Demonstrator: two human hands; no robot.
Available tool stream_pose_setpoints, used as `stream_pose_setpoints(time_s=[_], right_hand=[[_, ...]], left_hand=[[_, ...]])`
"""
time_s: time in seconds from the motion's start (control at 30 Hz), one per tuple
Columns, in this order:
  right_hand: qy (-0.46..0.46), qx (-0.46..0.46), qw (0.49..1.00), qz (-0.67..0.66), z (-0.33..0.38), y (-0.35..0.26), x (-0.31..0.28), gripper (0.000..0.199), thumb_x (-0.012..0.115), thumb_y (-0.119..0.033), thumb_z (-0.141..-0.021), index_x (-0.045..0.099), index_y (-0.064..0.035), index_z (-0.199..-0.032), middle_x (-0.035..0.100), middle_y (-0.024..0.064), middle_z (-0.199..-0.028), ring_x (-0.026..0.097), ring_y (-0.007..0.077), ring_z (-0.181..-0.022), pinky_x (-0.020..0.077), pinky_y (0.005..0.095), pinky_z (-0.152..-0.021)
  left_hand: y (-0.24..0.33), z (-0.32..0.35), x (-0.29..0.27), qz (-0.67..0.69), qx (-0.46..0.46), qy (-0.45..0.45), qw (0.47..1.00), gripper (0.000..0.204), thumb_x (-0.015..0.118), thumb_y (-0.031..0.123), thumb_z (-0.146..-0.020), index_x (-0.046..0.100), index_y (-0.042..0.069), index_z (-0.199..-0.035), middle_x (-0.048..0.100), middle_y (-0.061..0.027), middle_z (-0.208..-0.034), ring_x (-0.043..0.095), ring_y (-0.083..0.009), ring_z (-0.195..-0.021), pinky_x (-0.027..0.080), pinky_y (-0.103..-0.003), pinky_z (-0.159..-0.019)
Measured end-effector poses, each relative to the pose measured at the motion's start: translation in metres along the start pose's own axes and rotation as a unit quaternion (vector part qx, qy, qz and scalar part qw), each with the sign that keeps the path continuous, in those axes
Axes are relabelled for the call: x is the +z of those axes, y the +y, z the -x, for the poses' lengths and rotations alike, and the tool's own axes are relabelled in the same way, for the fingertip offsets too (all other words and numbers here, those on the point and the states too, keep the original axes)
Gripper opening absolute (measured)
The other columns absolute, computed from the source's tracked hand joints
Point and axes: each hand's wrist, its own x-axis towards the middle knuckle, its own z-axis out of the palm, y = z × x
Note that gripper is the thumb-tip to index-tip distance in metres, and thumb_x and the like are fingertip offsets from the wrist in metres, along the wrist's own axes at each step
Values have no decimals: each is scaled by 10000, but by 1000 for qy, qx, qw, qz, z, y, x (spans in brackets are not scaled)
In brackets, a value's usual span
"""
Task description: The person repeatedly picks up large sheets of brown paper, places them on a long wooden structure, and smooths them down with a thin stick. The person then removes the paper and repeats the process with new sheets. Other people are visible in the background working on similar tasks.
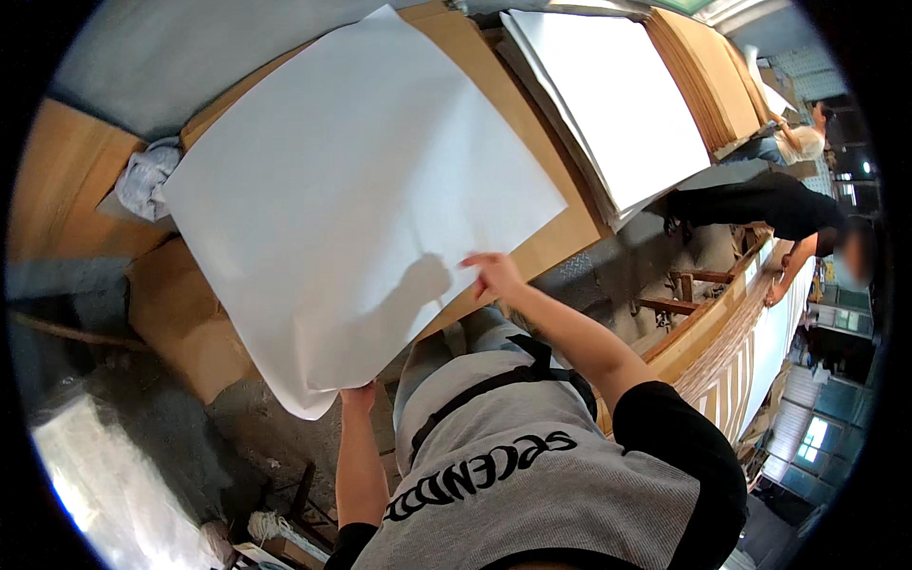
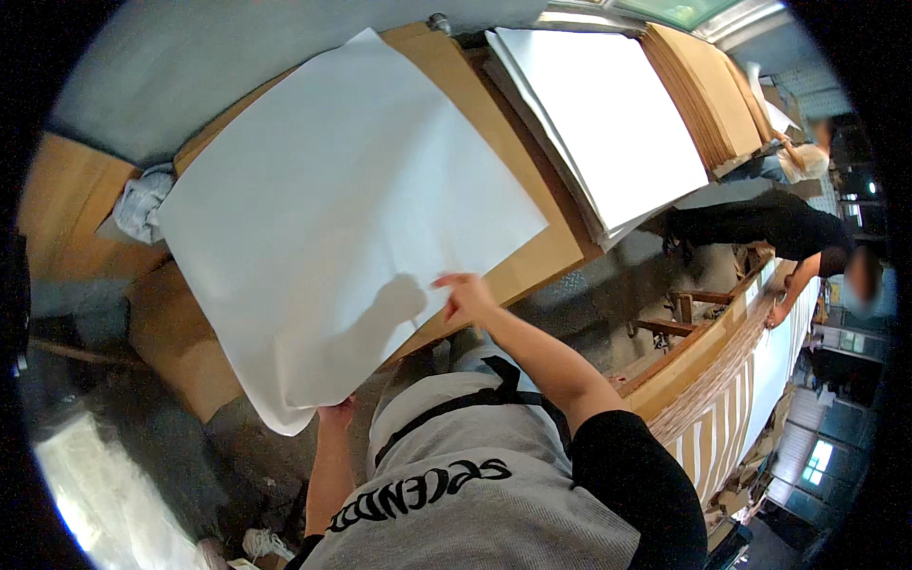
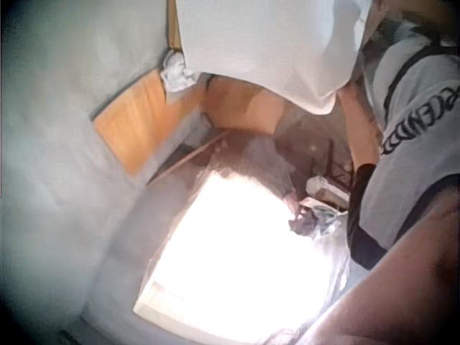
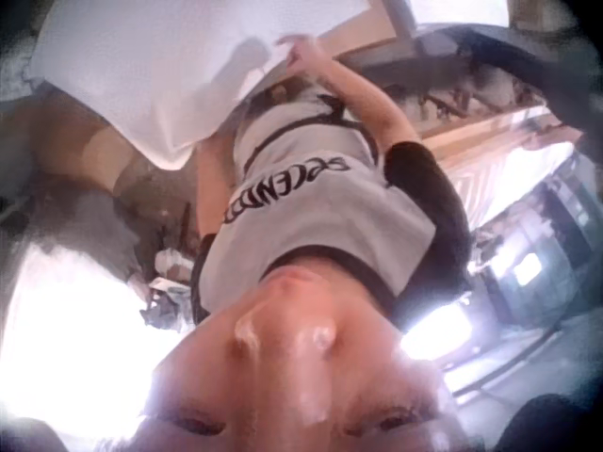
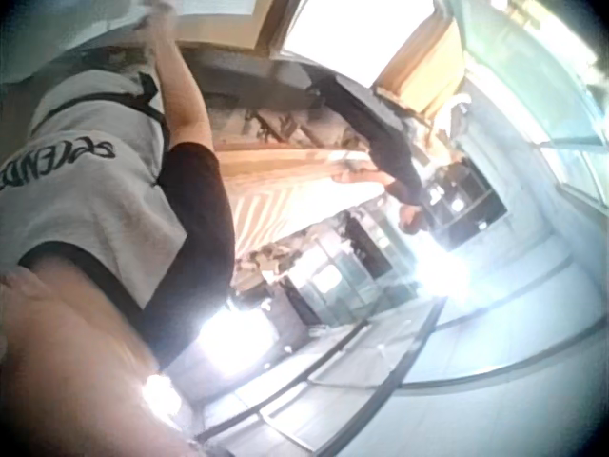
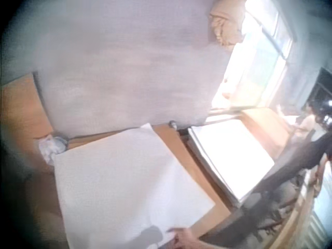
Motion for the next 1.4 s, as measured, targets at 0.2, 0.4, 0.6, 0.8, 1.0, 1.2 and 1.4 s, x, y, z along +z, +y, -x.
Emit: stream_pose_setpoints(time_s=[0.2, 0.4, 0.6, 0.8, 1.0, 1.2, 1.4], right_hand=[[385, -78, 895, -211, -15, 19, -133, 251, 486, -235, -854, 555, -23, -972, 611, 74, -886, 599, 132, -713, 357, 258, -426], [313, 12, 892, -327, -43, -1, -144, 248, 654, -226, -741, 564, -48, -887, 598, 42, -765, 566, 126, -598, 242, 241, -350], [243, 9, 958, -151, -47, -24, -142, 221, 640, -210, -754, 532, -33, -830, 550, 43, -687, 568, 142, -526, 292, 227, -333], [269, -38, 953, -132, -36, 5, -165, 247, 562, -216, -818, 446, -32, -936, 589, 73, -748, 622, 173, -594, 265, 205, -297], [260, -49, 952, -153, -9, 56, -214, 232, 566, -241, -824, 435, -75, -920, 611, 85, -756, 619, 149, -628, 274, 195, -325], [292, -26, 948, -125, 19, 49, -217, 251, 555, -260, -830, 421, -88, -956, 635, 114, -779, 619, 119, -619, 259, 187, -325], [260, -37, 960, -93, 22, 37, -223, 228, 540, -289, -838, 482, -84, -919, 633, 106, -820, 594, 78, -620, 244, 181, -341]], left_hand=[[4, 15, 25, -14, 19, 94, 995, 216, 481, 287, -815, 524, 80, -861, 565, -53, -754, 522, -199, -590, 407, -283, -459], [12, 2, 0, -24, -21, 106, 994, 191, 473, 253, -829, 516, 71, -864, 540, -63, -717, 482, -203, -558, 412, -311, -484], [6, 5, -10, -51, -12, 109, 993, 166, 481, 235, -821, 507, 73, -845, 534, -61, -692, 477, -194, -547, 402, -315, -465], [-9, 18, 9, -23, 14, 116, 993, 120, 510, 204, -820, 504, 100, -879, 537, -31, -739, 495, -155, -595, 405, -281, -464], [-22, 36, 10, -26, 62, 62, 996, 81, 501, 138, -818, 494, 81, -875, 515, -43, -741, 492, -147, -600, 439, -268, -520], [-21, 59, 11, 72, 99, 64, 990, 63, 445, 55, -776, 488, 64, -821, 511, -45, -746, 474, -152, -550, 431, -283, -535], [-8, 54, 15, 112, 130, 69, 983, 196, 454, 265, -850, 463, 69, -855, 499, -49, -730, 466, -163, -526, 393, -292, -496]])
